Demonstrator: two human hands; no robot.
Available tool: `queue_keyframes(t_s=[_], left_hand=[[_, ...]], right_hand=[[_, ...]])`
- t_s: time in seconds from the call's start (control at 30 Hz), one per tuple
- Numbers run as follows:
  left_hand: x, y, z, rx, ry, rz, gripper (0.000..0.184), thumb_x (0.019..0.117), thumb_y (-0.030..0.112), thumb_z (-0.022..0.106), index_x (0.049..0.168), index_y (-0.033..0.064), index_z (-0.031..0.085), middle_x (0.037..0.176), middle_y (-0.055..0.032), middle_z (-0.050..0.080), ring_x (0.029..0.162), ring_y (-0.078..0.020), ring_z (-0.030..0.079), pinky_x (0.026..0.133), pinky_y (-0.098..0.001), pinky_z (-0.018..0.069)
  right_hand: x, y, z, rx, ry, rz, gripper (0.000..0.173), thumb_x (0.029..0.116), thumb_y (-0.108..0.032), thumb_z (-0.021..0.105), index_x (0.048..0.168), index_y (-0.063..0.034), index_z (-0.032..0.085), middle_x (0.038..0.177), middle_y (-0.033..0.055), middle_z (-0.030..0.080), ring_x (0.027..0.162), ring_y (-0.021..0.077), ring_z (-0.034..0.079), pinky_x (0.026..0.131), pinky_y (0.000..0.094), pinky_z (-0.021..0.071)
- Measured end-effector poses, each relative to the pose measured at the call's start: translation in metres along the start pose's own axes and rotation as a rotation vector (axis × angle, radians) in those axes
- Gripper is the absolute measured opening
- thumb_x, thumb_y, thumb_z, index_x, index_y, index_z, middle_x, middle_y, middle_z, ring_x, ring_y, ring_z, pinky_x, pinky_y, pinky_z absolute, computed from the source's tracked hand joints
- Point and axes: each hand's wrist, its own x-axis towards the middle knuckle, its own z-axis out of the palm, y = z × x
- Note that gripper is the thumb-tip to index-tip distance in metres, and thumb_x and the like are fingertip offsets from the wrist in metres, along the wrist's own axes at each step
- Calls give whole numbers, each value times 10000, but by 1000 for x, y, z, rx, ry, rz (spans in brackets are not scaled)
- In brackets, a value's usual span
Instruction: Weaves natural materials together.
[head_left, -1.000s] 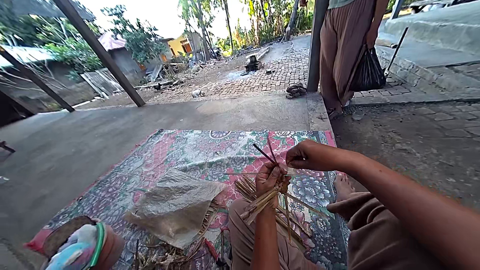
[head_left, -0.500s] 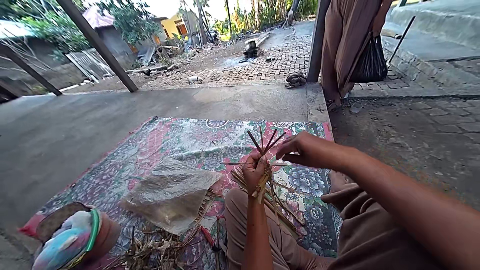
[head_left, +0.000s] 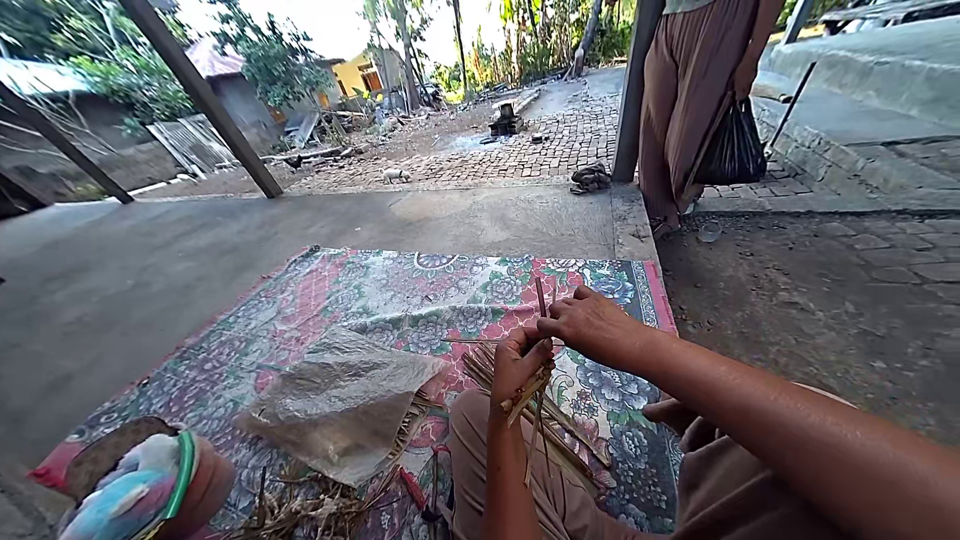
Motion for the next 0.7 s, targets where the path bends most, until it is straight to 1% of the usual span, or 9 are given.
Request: queue_keyframes(t_s=[0.17,0.3,0.37,0.4,0.47,0.53,0.6,0.63,0.7], left_hand=[[4,-4,-4,382,11,-41,143,956,35,654,1074,-31,700,894,-64,714,733,-83,680,720,-271,590],[7,-7,2,955,15,-56,212,992,137,620,1129,79,770,1097,-116,738,1040,-229,693,973,-452,517],[6,-13,5,1055,-100,73,221,980,116,604,1107,83,782,1076,-142,734,1044,-290,692,960,-509,517],[7,-17,6,1030,-170,148,213,975,112,607,1086,83,787,1047,-136,734,1004,-280,698,927,-499,535],[8,-24,5,804,-289,292,206,975,102,604,1064,74,788,1009,-95,716,909,-178,678,840,-375,553],[9,-27,5,368,-364,377,184,974,43,601,1062,0,756,1023,-70,695,902,-93,646,815,-261,547],[9,-23,7,-40,-355,364,161,980,5,590,1092,-25,701,1016,-40,714,865,-93,694,788,-289,608],[8,-21,9,-199,-302,305,171,978,-5,589,1111,-18,695,970,-37,736,827,-118,719,765,-320,625],[7,-15,13,-379,-148,181,159,971,-14,586,1098,-32,681,882,-71,735,771,-176,735,734,-370,639]], right_hand=[[2,-13,-4,-68,-192,86,254,998,99,429,1108,86,658,1035,281,671,1014,445,647,963,607,423],[0,-32,-13,-101,-348,201,233,1005,89,410,1058,117,635,1046,273,680,1047,441,646,1025,640,370],[-3,-26,-19,2,-351,196,215,1013,45,455,1100,91,647,1082,283,673,1087,468,630,1031,683,352],[-5,-18,-22,61,-332,203,194,1012,13,491,1092,78,656,1084,288,670,1091,483,626,997,693,370],[-9,7,-27,187,-247,220,178,1007,-48,549,1058,38,696,1035,260,687,1046,461,643,932,685,428],[-15,33,-32,350,-146,201,171,1012,-80,586,1009,-10,742,938,167,709,910,325,672,857,561,508],[-20,50,-33,564,-75,161,142,1006,-88,633,964,-29,756,819,53,700,708,111,620,714,325,532],[-21,53,-32,652,-63,144,132,999,-103,656,951,-31,756,789,23,700,661,51,603,676,255,522],[-21,51,-29,703,-78,119,141,1002,-122,661,983,-15,751,805,32,704,665,39,604,684,235,523]])
